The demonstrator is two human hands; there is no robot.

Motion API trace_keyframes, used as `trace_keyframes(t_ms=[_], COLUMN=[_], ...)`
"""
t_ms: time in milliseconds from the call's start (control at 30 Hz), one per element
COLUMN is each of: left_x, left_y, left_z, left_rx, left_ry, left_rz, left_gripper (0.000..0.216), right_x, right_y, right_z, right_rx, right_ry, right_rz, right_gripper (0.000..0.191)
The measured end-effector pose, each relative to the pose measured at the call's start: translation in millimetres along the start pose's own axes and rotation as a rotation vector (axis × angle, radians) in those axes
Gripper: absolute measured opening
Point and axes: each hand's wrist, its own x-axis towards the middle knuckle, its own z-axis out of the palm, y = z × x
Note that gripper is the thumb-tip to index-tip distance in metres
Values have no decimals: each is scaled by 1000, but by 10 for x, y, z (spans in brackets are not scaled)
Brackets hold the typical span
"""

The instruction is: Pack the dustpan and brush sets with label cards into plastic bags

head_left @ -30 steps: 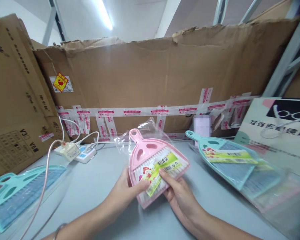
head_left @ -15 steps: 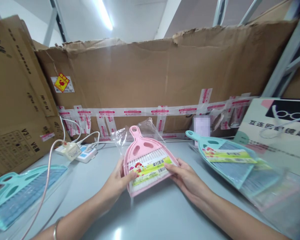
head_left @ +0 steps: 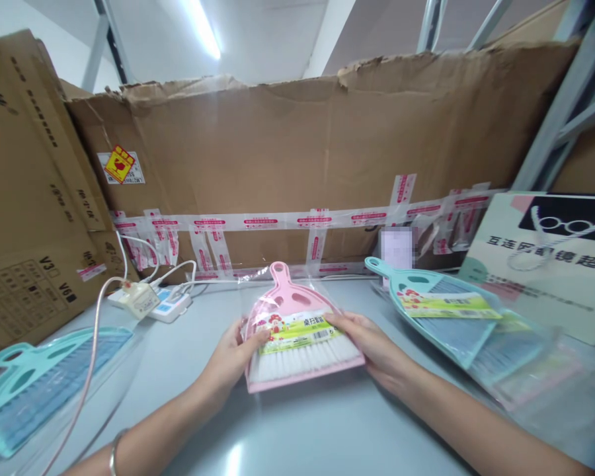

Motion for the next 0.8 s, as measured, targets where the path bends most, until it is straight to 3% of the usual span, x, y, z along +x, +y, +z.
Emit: trace_keyframes(t_ms=[100,167,300,367,467,633,800], left_x=[22,23,31,45,71,141,200], left_y=[8,35,106,133,142,38,-54], left_z=[-33,-67,-159,-198,-220,-217,-248], left_rx=[41,51,-33,-79,-89,68,153], left_ry=[4,-30,-244,-351,-353,-76,-52], left_rz=[-130,-183,-134,-94,-42,-113,-179], left_gripper=[46,48,43,43,45,26,34], right_x=[15,12,-14,-20,-15,12,90], right_y=[34,36,-5,-24,-17,70,113], right_z=[-22,-50,-92,-87,-54,-16,-103], right_rx=[-19,8,48,57,53,-162,-352], right_ry=[-3,-74,-288,-330,-202,128,177], right_rz=[71,98,92,56,11,10,-48], right_gripper=[21,21,37,43,39,10,21])
